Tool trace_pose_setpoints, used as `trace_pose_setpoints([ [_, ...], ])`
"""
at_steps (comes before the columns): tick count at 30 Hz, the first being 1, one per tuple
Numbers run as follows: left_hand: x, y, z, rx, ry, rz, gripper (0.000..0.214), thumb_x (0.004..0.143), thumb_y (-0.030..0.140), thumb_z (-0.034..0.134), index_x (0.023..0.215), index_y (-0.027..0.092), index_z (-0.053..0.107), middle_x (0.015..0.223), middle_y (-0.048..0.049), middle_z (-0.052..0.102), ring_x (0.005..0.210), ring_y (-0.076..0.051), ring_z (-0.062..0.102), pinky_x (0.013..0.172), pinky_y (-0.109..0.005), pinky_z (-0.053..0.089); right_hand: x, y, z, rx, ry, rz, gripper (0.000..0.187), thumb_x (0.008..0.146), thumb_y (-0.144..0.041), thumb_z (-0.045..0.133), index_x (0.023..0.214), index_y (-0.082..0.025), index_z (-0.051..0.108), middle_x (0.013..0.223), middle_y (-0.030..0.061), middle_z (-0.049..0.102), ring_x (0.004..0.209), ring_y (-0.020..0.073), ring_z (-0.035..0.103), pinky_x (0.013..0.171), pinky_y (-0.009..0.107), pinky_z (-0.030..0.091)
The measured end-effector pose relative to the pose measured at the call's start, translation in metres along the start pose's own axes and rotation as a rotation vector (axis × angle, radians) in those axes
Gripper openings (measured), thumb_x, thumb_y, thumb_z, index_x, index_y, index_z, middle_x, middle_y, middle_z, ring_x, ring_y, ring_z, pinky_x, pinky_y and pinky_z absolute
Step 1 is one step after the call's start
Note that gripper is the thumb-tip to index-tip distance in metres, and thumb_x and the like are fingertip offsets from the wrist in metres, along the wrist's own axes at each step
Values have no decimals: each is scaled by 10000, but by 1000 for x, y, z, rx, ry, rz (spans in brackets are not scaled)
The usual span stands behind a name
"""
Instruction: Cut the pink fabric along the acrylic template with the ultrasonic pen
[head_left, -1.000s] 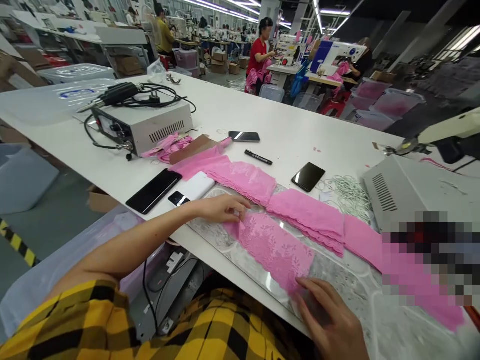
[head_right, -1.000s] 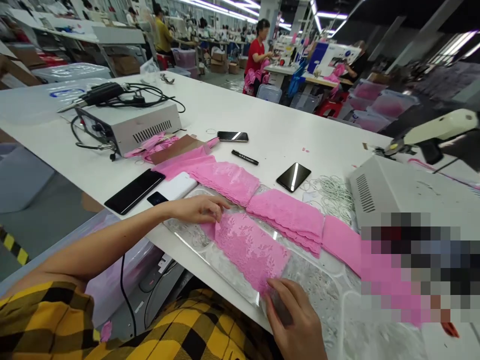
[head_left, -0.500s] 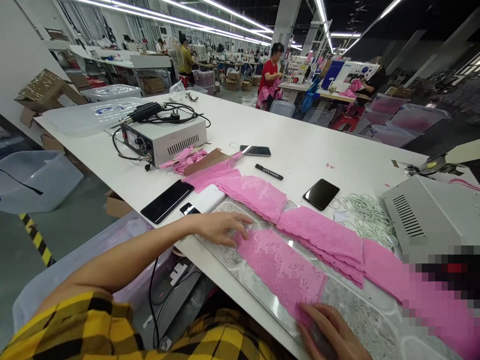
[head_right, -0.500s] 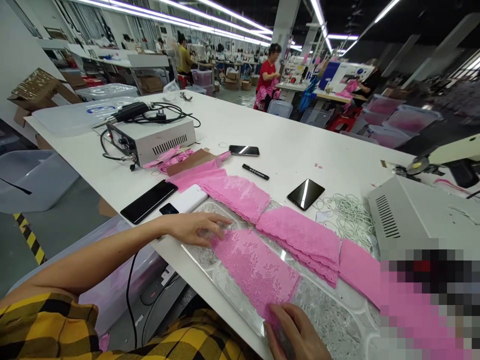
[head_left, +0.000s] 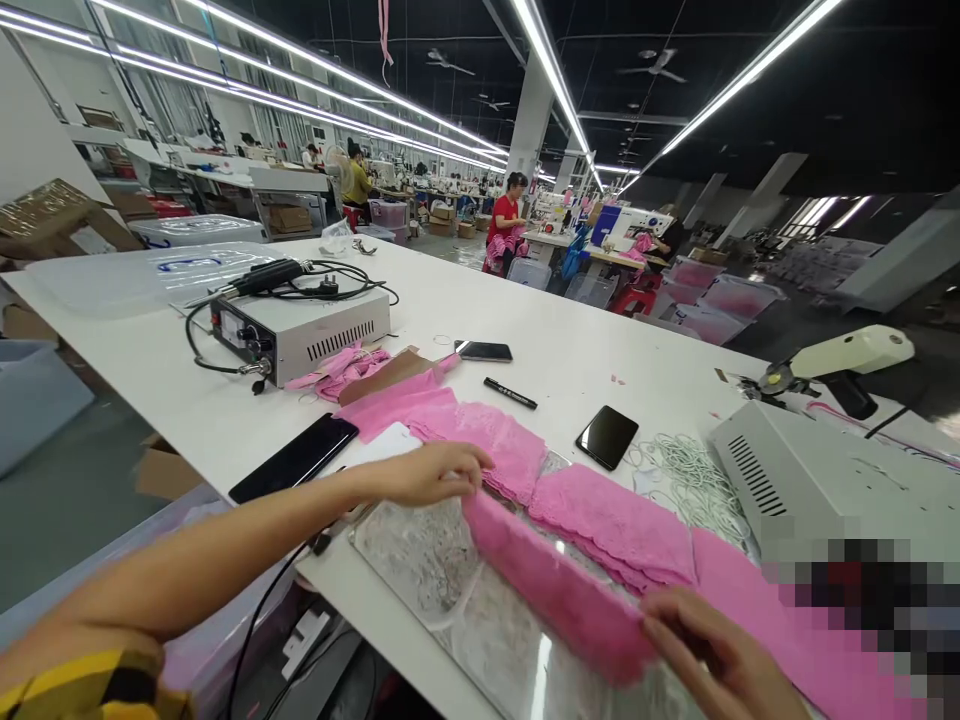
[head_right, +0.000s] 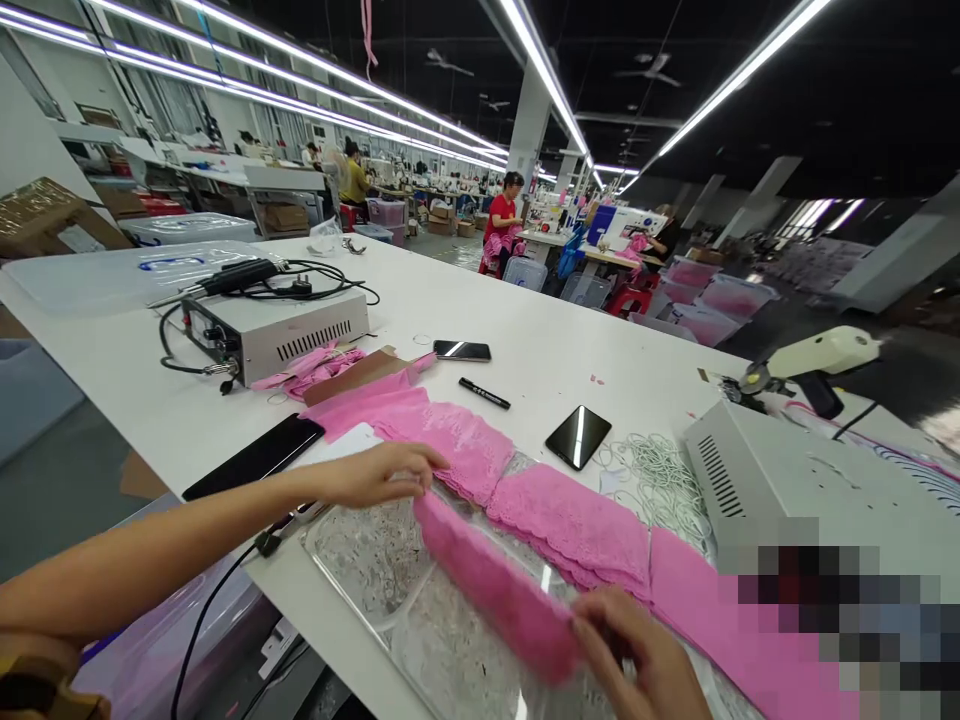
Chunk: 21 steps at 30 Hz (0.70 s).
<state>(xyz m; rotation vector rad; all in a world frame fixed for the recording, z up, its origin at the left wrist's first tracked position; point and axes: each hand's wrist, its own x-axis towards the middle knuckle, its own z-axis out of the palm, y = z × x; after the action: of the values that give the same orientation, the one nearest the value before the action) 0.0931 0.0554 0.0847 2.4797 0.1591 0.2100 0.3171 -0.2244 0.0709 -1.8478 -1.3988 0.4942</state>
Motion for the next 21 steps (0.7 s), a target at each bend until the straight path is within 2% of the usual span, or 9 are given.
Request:
trace_pose_setpoints([
  [3,34,-17,-34,51,56,-41,155,921,227,547,830,157,651,1284,-95,638,1030,-192,663,851,-278,526,55,-10,-21,27,49,19,449,819,-589,583,602,-197,621,545,6,546,464,118,469,422,239,404],
  [4,44,-23,-46,74,88,-56,166,922,247,539,841,153,650,1283,-105,635,1033,-205,655,871,-304,520,74,-14,-24,19,90,1,438,813,-585,597,617,-194,637,527,-3,534,443,106,433,415,238,382],
  [6,58,-36,-66,124,175,-76,202,937,267,491,887,149,647,1314,-117,605,1120,-231,609,973,-360,475,112,-19,-26,-5,252,-109,379,815,-536,620,670,-190,669,550,2,557,479,114,458,450,249,386],
  [9,59,-53,-86,193,251,-67,260,960,296,429,931,146,640,1389,-124,536,1234,-237,530,1089,-385,379,153,-19,-13,-10,356,-199,309,825,-490,606,773,-194,678,784,53,655,685,155,567,606,292,466],
  [11,46,-65,-89,232,220,-51,293,955,335,441,866,144,644,1374,-131,547,1232,-241,532,1091,-379,377,166,-14,7,-19,334,-249,275,833,-453,591,770,-201,681,816,59,653,731,163,575,659,311,483],
  [14,19,-83,-80,272,111,-27,354,935,418,486,748,160,642,1246,-111,638,1147,-235,588,1009,-345,459,164,1,39,-26,176,-285,190,826,-366,607,751,-219,701,783,45,671,695,154,601,661,305,509],
  [16,3,-89,-71,293,83,-13,383,925,462,506,723,168,647,1173,-118,667,1148,-258,587,972,-354,488,152,12,50,-24,130,-265,159,833,-329,599,849,-232,725,856,49,697,727,153,632,708,314,536],
  [19,-1,-80,-54,311,118,15,352,941,452,499,937,153,684,1256,-156,614,1219,-299,536,1036,-431,441,123,29,40,-25,156,-176,226,866,-333,550,981,-235,718,960,66,713,831,175,665,762,333,556],
  [21,10,-61,-38,302,131,55,310,968,394,480,1025,156,670,1265,-145,600,1236,-281,523,1075,-428,403,101,40,22,-37,174,-103,230,874,-357,541,946,-230,718,950,71,725,860,193,679,749,335,564],
])
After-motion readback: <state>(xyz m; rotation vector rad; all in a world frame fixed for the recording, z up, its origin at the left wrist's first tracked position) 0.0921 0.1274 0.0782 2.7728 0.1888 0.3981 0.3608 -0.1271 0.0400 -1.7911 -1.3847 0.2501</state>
